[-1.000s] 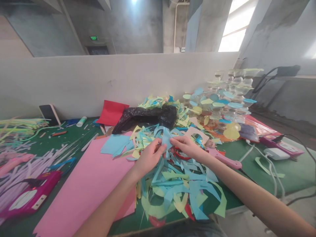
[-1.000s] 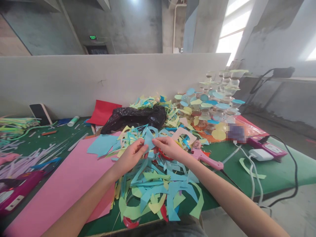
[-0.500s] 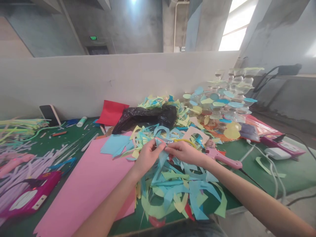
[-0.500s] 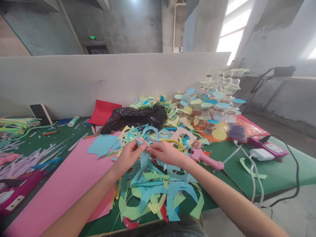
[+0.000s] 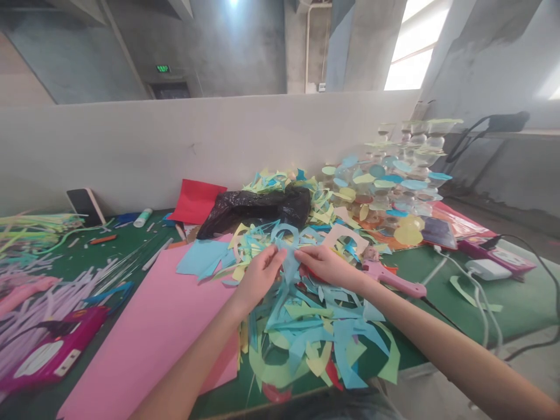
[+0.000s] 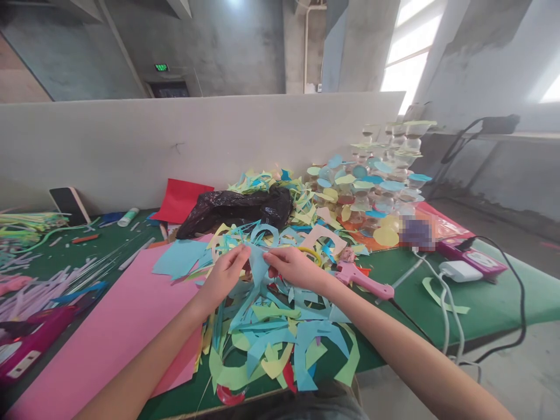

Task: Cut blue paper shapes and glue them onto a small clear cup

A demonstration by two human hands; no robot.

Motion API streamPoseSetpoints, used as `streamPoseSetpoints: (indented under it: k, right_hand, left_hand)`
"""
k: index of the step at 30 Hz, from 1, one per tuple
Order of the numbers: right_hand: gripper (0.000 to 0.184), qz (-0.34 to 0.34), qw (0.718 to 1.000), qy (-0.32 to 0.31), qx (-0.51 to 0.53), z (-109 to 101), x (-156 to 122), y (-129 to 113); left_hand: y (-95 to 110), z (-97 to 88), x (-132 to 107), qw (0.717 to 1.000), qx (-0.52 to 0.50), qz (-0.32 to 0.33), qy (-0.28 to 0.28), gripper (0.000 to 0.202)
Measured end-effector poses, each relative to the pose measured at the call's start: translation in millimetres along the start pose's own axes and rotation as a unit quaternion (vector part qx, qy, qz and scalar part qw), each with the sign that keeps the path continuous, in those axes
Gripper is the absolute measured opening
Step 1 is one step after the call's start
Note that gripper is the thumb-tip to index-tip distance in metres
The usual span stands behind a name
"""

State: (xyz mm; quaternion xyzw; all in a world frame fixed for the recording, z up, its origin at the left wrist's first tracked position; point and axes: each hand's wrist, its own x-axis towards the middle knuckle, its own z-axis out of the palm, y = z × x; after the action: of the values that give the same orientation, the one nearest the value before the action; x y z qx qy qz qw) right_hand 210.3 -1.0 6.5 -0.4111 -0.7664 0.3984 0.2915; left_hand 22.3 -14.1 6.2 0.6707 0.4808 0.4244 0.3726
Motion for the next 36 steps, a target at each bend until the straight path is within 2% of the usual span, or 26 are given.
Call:
streamPoseSetpoints:
  k: [3,5,8,10,14,17,20,24,27,29,33,36]
  right_hand:
    - [0.049,0.011,1.0,0.024,-0.001,0,1,0]
    - [0.051,0.02,0.998,0.046,-0.022,0,1,0]
    - [0.048,0.027,0.987,0.101,-0.121,-5,2,5]
    - [0.042,0.032,0.964,0.126,-0.232,-9,2,11]
    - [0.028,0.032,0.91,0.074,-0.408,-12,2,26]
    - [0.027,0.021,0.878,0.071,-0.473,-11,1,32]
    - [0.03,0.051,0.863,0.055,-0.499,-12,1,34]
    - [0.03,0.051,0.867,0.015,-0.496,-16,1,36]
    - [0.028,0.047,0.874,0.028,-0.483,-17,0,35]
    - [0.026,0.053,0.889,0.046,-0.453,-16,-1,32]
    - [0.026,0.114,0.942,0.078,-0.307,-17,-2,21]
    - [0.035,0.176,0.964,0.099,-0.175,-20,-1,14]
  left_hand:
    - [-1,1.6,-2,0.998,-0.001,-0.012,-0.055,0.032]
    - [-2,1.8,-1,0.998,-0.008,-0.011,-0.066,0.026]
    - [-6,-0.4,2,0.999,-0.04,-0.025,-0.021,0.025]
    - [-10,-3.2,6,0.998,-0.048,-0.031,0.024,0.026]
    - [-19,-8.1,11,0.997,-0.031,-0.02,0.061,0.022]
    - [-22,-9.4,12,0.998,-0.022,-0.018,0.06,0.021]
    - [-20,-9.4,12,0.998,-0.011,-0.019,0.061,0.022]
    - [-13,-9.3,12,0.997,-0.016,-0.022,0.067,0.019]
    - [-9,-10.7,12,0.996,-0.044,-0.022,0.075,0.019]
    - [-10,-12.7,13,0.994,-0.061,-0.02,0.091,0.022]
    - [-17,-18.0,15,0.986,-0.083,-0.003,0.145,0.024]
    - [-21,-20.6,18,0.976,-0.112,0.005,0.186,0.025]
